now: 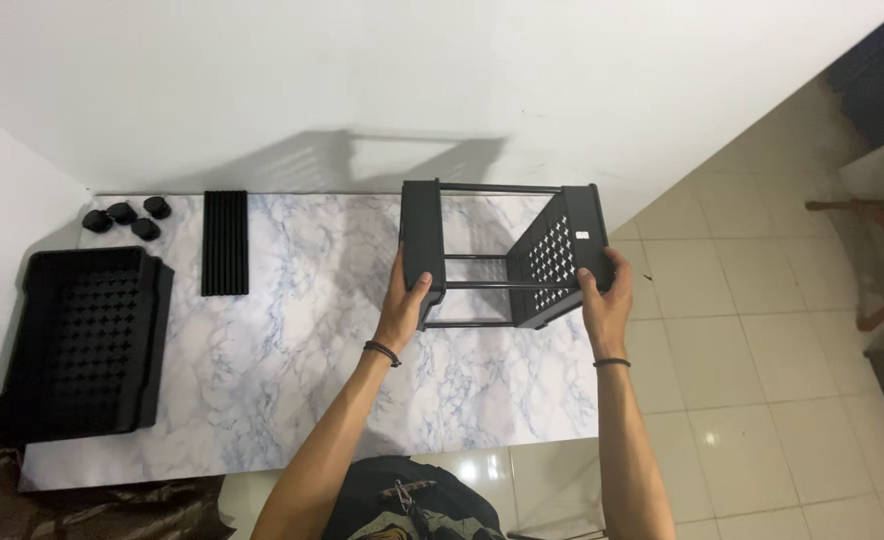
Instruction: The person assembles a black plastic shelving unit by inserting multiple vertical rods into side panels on a marble-patterned table. The person repeatedly picks up rods and fits them into slots, then adjusts the frame orientation to continue assembly.
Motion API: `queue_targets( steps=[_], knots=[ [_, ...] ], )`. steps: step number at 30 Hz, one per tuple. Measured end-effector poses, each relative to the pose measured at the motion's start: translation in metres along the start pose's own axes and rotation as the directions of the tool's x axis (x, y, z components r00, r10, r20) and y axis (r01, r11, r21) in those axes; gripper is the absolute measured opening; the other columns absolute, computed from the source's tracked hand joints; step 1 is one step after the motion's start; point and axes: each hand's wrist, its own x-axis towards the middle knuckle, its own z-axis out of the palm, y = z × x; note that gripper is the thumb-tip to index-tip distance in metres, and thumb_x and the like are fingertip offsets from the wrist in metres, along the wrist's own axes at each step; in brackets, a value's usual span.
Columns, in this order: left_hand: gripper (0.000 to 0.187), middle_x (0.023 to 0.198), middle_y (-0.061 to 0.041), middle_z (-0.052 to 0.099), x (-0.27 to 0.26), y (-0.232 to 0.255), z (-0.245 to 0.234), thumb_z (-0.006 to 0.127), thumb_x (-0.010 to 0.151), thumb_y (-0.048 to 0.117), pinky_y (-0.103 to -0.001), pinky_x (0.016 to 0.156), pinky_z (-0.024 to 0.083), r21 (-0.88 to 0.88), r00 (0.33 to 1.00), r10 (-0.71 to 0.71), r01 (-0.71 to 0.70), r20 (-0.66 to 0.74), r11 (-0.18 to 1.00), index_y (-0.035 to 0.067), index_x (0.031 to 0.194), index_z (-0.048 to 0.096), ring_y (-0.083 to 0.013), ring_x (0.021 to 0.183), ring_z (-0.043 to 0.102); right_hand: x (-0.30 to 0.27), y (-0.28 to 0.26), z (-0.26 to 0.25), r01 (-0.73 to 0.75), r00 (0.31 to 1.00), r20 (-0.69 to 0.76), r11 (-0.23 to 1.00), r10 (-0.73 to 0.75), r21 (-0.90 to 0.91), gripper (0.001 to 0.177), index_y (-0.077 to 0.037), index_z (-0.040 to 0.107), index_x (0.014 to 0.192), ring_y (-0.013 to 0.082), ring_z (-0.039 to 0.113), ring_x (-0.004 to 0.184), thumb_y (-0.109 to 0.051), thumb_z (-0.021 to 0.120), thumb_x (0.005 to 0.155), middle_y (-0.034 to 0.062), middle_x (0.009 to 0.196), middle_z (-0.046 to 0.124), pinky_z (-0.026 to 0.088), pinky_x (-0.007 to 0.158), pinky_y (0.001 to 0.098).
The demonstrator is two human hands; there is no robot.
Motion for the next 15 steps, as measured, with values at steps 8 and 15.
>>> queue_targets(
  steps=[8,15],
  knots=[
    [0.096,0.17,-0.019,0.022,-0.016,-0.004,-0.033,0.048,0.097,0.064,-0.041,0.127,0.015,-0.136,0.994,-0.027,0.041,0.103,0.99,-0.001,0.161,0.018,-0.0297,0.159,0.017,-0.018,-0.046,0.019,0.18,0.965,-0.124,0.927,-0.231,-0.33,0.048,0.002,0.054,0.139,0.0434,0.044,0.137,-0.019,0.071,0.099,0.0272,0.148,0.044,0.038,0.113,0.0549],
    [0.077,0.159,-0.015,0.045,-0.053,-0.016,-0.088,0.036,0.1,0.062,-0.04,0.124,0.024,-0.008,0.979,-0.197,0.197,0.054,0.98,0.008,0.154,0.042,-0.0276,0.153,0.032,-0.047,-0.109,0.062,0.321,0.905,-0.114,0.834,-0.409,-0.448,0.048,-0.002,0.056,0.136,0.0436,0.039,0.145,-0.015,0.075,0.094,0.0235,0.153,0.042,0.021,0.122,0.065]
  ],
)
